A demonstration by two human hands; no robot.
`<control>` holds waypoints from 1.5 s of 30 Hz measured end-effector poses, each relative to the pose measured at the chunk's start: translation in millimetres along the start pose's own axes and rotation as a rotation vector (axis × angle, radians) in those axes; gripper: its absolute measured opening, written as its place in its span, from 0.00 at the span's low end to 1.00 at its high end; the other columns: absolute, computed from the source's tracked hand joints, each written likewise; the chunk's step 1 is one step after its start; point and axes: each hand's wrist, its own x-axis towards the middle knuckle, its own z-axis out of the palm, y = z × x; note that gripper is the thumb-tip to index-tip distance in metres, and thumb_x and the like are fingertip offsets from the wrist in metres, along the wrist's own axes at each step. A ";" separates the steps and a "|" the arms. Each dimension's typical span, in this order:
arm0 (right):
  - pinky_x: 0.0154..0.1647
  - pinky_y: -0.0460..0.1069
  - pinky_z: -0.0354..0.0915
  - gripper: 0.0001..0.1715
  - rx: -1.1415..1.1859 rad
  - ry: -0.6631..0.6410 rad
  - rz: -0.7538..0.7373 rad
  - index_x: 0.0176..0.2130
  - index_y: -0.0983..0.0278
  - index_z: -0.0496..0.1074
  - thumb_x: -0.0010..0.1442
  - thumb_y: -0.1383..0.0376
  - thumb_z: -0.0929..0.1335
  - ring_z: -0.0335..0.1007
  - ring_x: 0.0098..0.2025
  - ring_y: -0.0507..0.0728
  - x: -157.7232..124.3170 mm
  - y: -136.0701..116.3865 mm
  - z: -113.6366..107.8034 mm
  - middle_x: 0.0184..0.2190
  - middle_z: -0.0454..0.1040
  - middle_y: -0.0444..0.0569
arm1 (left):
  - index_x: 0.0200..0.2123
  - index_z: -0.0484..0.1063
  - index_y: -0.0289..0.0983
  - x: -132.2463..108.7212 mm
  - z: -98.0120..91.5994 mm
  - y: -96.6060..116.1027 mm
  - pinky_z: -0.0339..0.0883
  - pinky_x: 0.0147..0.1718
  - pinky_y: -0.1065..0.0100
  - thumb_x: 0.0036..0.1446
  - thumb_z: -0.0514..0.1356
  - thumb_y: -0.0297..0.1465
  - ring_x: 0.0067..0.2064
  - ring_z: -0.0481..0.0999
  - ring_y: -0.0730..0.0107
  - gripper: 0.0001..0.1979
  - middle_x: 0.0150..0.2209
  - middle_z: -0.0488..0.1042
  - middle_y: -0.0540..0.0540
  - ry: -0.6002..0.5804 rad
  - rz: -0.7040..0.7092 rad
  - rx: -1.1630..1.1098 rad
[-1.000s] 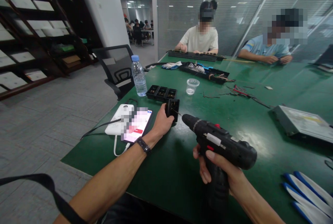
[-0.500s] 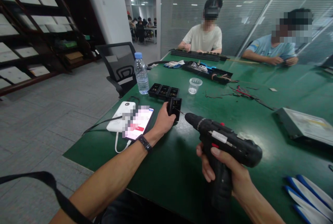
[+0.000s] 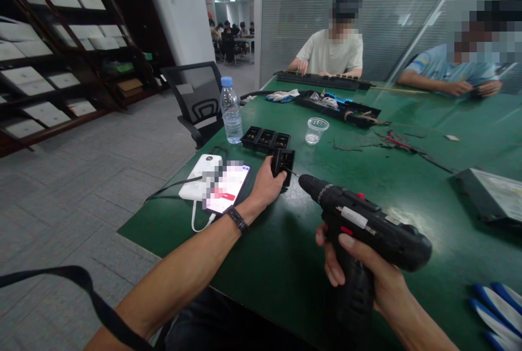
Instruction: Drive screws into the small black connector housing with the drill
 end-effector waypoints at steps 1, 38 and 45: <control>0.24 0.50 0.63 0.16 0.009 0.002 0.006 0.42 0.66 0.75 0.67 0.55 0.68 0.66 0.19 0.55 0.1 -0.4 0.1 0.19 0.72 0.46 | 0.53 0.69 0.37 0.1 0.1 0.1 0.67 0.53 0.59 0.57 0.62 0.26 0.51 0.75 0.59 0.19 0.51 0.76 0.41 0.002 0.005 0.008; 0.24 0.50 0.62 0.17 -0.023 -0.013 0.020 0.43 0.66 0.75 0.68 0.54 0.68 0.67 0.20 0.55 -0.6 -1.4 0.4 0.20 0.73 0.47 | 0.52 0.69 0.36 0.5 1.5 -3.6 0.68 0.50 0.62 0.57 0.62 0.27 0.48 0.76 0.62 0.19 0.49 0.77 0.42 0.015 0.017 0.021; 0.25 0.50 0.63 0.17 -0.025 0.009 0.022 0.42 0.66 0.75 0.67 0.54 0.67 0.67 0.20 0.55 -1.6 -3.6 3.0 0.18 0.72 0.47 | 0.52 0.69 0.37 0.0 0.8 -1.9 0.69 0.49 0.62 0.58 0.61 0.27 0.48 0.76 0.61 0.18 0.49 0.77 0.41 0.005 0.015 0.027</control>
